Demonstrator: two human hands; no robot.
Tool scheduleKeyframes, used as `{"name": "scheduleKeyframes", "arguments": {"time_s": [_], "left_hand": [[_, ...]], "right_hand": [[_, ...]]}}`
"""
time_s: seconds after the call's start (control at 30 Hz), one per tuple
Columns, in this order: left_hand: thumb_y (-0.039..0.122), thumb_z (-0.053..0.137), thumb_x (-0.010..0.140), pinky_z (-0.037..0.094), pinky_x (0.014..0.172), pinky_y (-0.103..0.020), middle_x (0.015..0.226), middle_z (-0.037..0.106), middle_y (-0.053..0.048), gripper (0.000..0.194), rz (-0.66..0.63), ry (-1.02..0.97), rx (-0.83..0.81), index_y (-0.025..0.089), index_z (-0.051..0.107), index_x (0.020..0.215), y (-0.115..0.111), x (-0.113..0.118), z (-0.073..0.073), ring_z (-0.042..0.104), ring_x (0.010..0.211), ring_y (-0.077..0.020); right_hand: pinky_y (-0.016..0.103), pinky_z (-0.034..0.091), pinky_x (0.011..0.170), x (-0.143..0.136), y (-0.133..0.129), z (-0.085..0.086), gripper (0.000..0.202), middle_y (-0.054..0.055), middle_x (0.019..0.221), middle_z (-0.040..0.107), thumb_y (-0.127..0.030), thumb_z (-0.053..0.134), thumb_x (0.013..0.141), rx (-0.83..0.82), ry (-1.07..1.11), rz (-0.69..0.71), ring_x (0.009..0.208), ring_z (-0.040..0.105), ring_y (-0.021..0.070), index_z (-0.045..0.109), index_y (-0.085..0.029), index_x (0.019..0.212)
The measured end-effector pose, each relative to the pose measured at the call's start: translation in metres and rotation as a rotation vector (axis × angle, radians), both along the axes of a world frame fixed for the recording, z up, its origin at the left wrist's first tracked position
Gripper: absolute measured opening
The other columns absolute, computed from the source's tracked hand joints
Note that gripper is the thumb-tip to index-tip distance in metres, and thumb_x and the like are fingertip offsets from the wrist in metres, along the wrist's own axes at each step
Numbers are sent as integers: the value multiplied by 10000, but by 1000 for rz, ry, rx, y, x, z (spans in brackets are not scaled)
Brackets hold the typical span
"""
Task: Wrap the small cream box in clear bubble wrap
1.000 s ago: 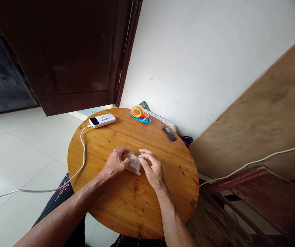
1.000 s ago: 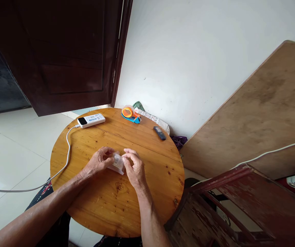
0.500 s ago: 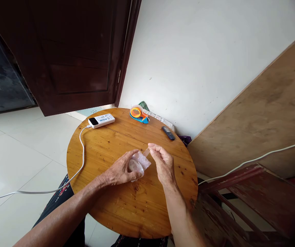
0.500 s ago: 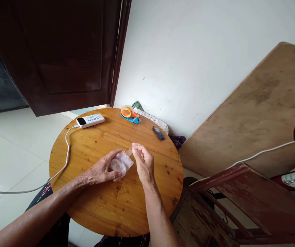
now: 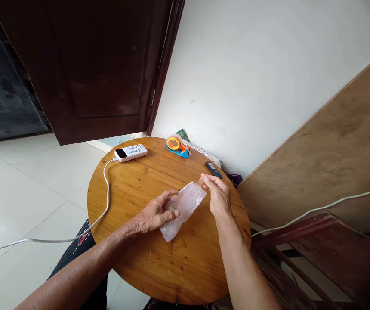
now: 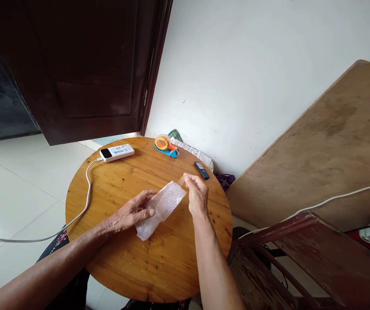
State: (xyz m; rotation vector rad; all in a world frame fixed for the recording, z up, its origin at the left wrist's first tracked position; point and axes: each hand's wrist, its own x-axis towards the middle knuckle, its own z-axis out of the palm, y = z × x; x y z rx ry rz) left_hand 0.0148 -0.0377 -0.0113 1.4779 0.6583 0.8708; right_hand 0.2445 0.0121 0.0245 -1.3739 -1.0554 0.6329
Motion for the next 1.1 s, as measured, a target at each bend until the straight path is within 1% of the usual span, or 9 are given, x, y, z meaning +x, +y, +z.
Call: {"name": "scheduleKeyframes", "arguments": {"time_s": [0.17, 0.27, 0.33, 0.43, 0.5, 0.6, 0.67, 0.93, 1.1], "left_hand": [[374, 593, 825, 426, 605, -249, 857, 656, -41, 348, 55, 162, -21, 145, 648, 1081, 4, 1, -5, 559, 711, -159], [294, 591, 763, 422, 616, -260, 860, 670, -49, 447, 104, 239, -54, 110, 656, 1165, 6, 3, -7, 566, 720, -172], [289, 575, 743, 426, 629, -271, 901, 684, -66, 530, 109, 237, -79, 86, 631, 1229, 6, 3, -7, 578, 738, -185], [307, 574, 719, 430, 647, -279, 939, 688, -83, 598, 113, 217, -94, 60, 608, 1263, 6, 4, -6, 586, 756, -195], [313, 577, 711, 426, 651, -277, 933, 682, -79, 593, 107, 204, -73, 62, 618, 1247, 6, 5, -6, 579, 759, -191], [348, 594, 729, 416, 652, -270, 903, 658, -61, 578, 107, 214, -19, 76, 622, 1238, 6, 4, -6, 559, 757, -178], [384, 617, 740, 412, 651, -269, 856, 626, -41, 601, 135, 265, 8, 89, 605, 1263, 6, 3, -6, 542, 743, -169], [380, 657, 728, 435, 639, -260, 970, 592, -43, 335, 264, 360, 194, 149, 663, 971, 8, 7, -8, 523, 695, -130], [337, 607, 748, 379, 553, -228, 712, 576, 1, 191, 268, 369, 123, 147, 619, 755, 10, 6, -9, 493, 615, -118]], "right_hand": [[280, 465, 597, 4, 5, -16, 379, 88, 901, 749, -509, 728, 627, -72, 34, -13, 781, 675, 211, 696, -168, 791], [263, 459, 591, 6, -9, -23, 378, 35, 827, 715, -509, 698, 669, -31, 49, -143, 692, 660, 169, 660, -191, 868], [252, 442, 580, 5, -24, -22, 326, -19, 679, 645, -517, 663, 728, 7, -5, -189, 593, 604, 136, 622, -205, 814], [249, 400, 550, -10, -50, -13, 392, -43, 524, 522, -557, 573, 831, -80, -253, 64, 507, 514, 125, 558, -213, 644], [248, 353, 529, -28, -64, -7, 414, -30, 532, 537, -563, 581, 825, -201, -519, 191, 516, 506, 134, 541, -217, 603], [251, 292, 548, -52, -74, -2, 305, -8, 576, 610, -447, 643, 795, -340, -876, 127, 567, 535, 152, 563, -220, 609], [255, 268, 551, -57, -75, -4, 237, -3, 587, 619, -347, 592, 821, -368, -954, 86, 563, 525, 148, 568, -219, 623], [226, 332, 544, -32, -70, -23, 312, -39, 599, 491, -443, 483, 881, -59, -516, 67, 562, 446, 124, 556, -194, 708], [222, 342, 551, -40, -74, -29, 290, -52, 614, 466, -428, 493, 894, 43, -485, 45, 568, 429, 115, 539, -196, 727]]}}
